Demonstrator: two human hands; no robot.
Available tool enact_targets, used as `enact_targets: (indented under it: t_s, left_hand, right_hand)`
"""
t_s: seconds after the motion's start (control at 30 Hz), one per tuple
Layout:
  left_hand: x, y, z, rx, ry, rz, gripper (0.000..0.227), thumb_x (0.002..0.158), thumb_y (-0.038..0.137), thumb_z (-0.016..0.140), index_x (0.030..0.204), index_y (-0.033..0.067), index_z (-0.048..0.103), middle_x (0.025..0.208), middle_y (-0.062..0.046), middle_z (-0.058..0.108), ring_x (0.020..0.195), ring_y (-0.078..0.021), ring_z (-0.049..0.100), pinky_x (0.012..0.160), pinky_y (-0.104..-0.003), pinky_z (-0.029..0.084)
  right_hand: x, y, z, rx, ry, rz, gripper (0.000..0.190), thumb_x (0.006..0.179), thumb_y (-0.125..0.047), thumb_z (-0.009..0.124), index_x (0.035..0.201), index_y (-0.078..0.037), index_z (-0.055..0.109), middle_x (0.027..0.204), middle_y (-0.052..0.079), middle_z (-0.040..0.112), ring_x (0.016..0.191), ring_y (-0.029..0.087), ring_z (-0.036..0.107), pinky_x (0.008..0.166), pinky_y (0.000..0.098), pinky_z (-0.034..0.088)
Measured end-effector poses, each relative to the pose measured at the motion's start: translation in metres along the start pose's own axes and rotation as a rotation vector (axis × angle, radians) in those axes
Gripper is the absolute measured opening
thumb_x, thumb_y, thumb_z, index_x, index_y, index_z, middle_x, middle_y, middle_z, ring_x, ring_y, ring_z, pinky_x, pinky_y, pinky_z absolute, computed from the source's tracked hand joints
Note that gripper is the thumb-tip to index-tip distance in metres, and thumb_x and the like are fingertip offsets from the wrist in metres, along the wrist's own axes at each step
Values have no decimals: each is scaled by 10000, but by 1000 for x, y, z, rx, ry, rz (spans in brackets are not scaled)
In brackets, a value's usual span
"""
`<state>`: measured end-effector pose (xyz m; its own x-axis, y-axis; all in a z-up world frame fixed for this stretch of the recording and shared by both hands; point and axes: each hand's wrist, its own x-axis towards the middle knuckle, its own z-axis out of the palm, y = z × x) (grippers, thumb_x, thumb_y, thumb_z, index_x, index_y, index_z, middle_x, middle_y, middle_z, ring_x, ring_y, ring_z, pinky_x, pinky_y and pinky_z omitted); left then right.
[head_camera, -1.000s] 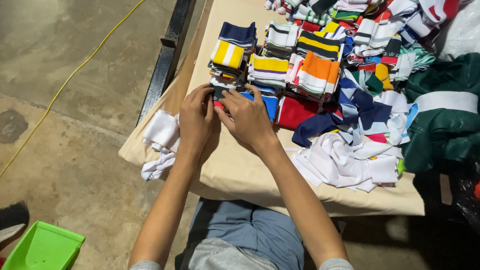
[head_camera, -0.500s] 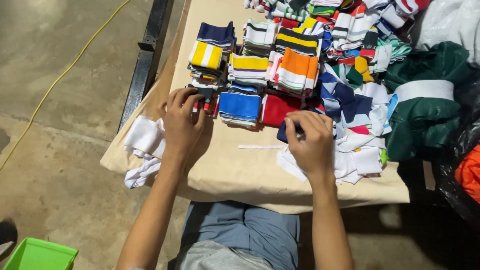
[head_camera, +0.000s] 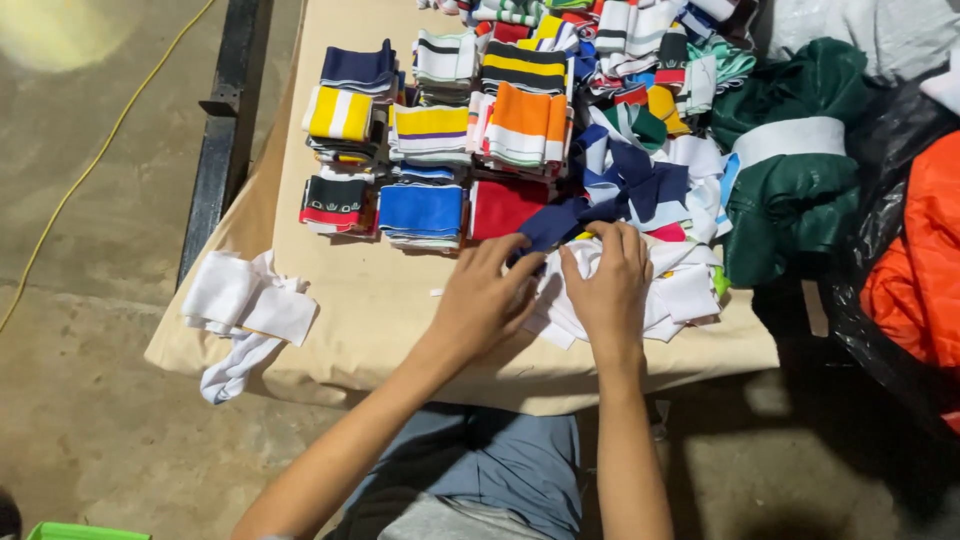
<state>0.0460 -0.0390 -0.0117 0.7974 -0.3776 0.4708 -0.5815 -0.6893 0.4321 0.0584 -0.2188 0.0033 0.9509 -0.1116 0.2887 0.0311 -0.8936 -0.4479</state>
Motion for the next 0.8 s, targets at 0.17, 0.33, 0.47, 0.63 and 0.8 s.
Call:
enact_targets:
  t_s: [0.17,0.33,0.47,0.63,0.8]
  left_hand:
    - [4,19,30,-107,-140,-30,473,845,250,693,1285,100,605,1243,-158,584,1098,-343,610,840,-422,486]
    - [6,17,17,-263,-147,-131,344,948,268,618,1202,39,664,1068,-179,650,985,-357,667,796,-411,534]
    - [5,24,4,-344,-148,-198,456,968,258,607,1355,20,568,946,-236,674,912,-409,700,769,-447,574]
    - [6,26,6,-377,-121,-354,684,970,205,597,1561,8,316,822,-294,676,783,-458,710,679,-498,579]
    - [6,30,-1,-416,-64,-382,710,965,203,615,1566,-6,298,832,-292,681,767,-458,712,652,-516,580]
  right_hand:
    - [-1,9,2,132,59,-27,201,927,-82,740,1114,-81,666,1041,94,658,1052,337,675,921,432,517]
    - [0,4,0,169,115,8,143,981,-45,682,1122,-68,683,1022,110,719,1008,323,718,889,404,554]
    - [3,-1,-6,228,185,-16,201,941,-124,698,1137,-84,678,1119,113,676,1096,361,677,940,469,521]
    - [2,-11,-11,246,110,-143,259,917,-127,707,1162,-44,709,1363,246,577,1189,499,598,962,573,470]
    - [-2,2,-1,138,206,-277,192,1015,-212,644,1172,-222,754,1106,-26,720,1040,162,640,959,367,287]
